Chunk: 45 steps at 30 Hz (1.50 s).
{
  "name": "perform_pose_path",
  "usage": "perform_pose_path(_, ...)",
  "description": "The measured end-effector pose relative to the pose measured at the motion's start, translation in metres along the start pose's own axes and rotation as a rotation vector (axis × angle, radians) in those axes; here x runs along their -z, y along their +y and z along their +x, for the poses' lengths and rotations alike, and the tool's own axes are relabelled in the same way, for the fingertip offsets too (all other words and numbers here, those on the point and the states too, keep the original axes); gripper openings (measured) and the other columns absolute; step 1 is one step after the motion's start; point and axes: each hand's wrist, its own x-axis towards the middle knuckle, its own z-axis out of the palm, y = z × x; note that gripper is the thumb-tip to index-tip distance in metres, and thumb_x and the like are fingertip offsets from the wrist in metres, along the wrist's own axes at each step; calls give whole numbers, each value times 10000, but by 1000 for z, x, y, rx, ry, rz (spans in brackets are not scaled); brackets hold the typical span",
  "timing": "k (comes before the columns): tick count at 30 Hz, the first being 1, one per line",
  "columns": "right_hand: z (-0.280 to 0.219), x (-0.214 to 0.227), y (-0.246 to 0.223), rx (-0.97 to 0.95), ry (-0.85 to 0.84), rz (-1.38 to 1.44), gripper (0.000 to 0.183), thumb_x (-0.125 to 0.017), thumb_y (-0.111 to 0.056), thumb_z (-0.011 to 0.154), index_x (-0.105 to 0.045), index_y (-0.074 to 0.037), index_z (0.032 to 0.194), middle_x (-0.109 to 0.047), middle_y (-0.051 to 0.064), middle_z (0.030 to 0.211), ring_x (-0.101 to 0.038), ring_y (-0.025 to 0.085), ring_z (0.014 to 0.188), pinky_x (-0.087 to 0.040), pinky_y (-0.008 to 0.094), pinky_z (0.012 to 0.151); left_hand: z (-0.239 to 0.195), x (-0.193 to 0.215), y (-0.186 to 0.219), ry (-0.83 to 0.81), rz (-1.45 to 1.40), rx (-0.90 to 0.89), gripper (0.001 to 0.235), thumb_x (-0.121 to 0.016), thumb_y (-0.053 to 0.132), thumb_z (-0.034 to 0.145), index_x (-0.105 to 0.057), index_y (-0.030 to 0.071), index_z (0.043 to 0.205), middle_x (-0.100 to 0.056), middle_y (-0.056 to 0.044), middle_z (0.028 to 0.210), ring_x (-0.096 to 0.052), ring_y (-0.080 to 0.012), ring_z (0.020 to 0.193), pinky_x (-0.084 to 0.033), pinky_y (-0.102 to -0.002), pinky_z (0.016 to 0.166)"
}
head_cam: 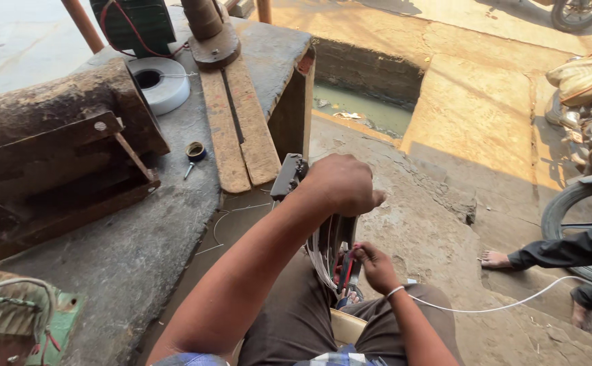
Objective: The person holds a multi-grooved metal pulley in their left hand and uses their right hand to wind a thin white wire around the grooves. The person rotates the pulley to align the wire and continues winding it tightly. Another person stands nearby holding a coil of the same wire.
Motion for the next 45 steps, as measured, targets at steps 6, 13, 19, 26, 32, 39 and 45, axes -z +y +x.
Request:
perform_pose_path(6, 3, 29, -18, 60, 115, -47, 230, -614, -215, 1015, -712, -17, 1078, -754, 68, 885, -667, 112, 830, -563, 291, 810, 15, 0, 15, -74, 113, 80, 295, -727, 177, 872, -767, 120, 1159, -704, -113, 1256, -717, -291, 1097, -621, -461, 818)
perform_pose_path(13, -6, 20, -26, 75, 118, -108, 228, -633, -209, 1002, -720, -15, 1084, -757, 66, 887, -684, 118, 838, -558, 291, 820, 59, -6, 15, -217, 109, 172, 340, -785, 194, 867, -761, 79, 1187, -716, -146, 1246, -742, -336, 1040, -625, -519, 731)
perform_pose_path(19, -3, 28, -10, 31, 153, 34, 244, -626, -173, 1004, -717, 4, 1145, -757, 62, 960, -673, 116, 885, -551, 286, 831, 79, -18, 17, -258, 169, 197, 319, -807, 128, 838, -779, 34, 1141, -756, -217, 1110, -768, -394, 901, -590, -535, 644)
perform_pose_path(26, -8, 59, -39, 17, 263, 768, 308, -552, -140, 1077, -621, -47, 1362, -682, 56, 1125, -597, 127, 897, -519, 298, 809, 72, -18, 16, -260, 219, 182, 329, -801, 124, 839, -772, 24, 1152, -749, -246, 1103, -771, -404, 880, -587, -528, 624)
perform_pose_path(32, -65, 51, -89, -75, -60, 1196, 298, -551, -200, 1091, -564, -90, 1368, -647, 116, 1130, -630, 219, 896, -521, 344, 755, 76, -11, 21, -199, 85, 266, 348, -726, 168, 928, -735, 16, 1240, -702, -286, 1239, -747, -398, 1030, -642, -483, 795)
perform_pose_path(39, -73, 28, -98, -330, -205, 1148, 488, -544, -358, 996, -528, -35, 1362, -664, 88, 1169, -680, 201, 981, -567, 351, 818, 109, -30, 18, -265, 220, 183, 345, -774, 183, 890, -760, 102, 1226, -741, -171, 1214, -757, -326, 1000, -629, -478, 754)
perform_pose_path(45, -64, 18, -107, -313, -248, 961, 401, -539, -38, 1019, -528, -30, 1420, -660, 96, 1139, -693, 201, 1001, -559, 322, 894, 97, -22, 4, -233, 316, 176, 313, -741, 228, 908, -778, 67, 1174, -748, -252, 1134, -772, -344, 922, -632, -454, 682)
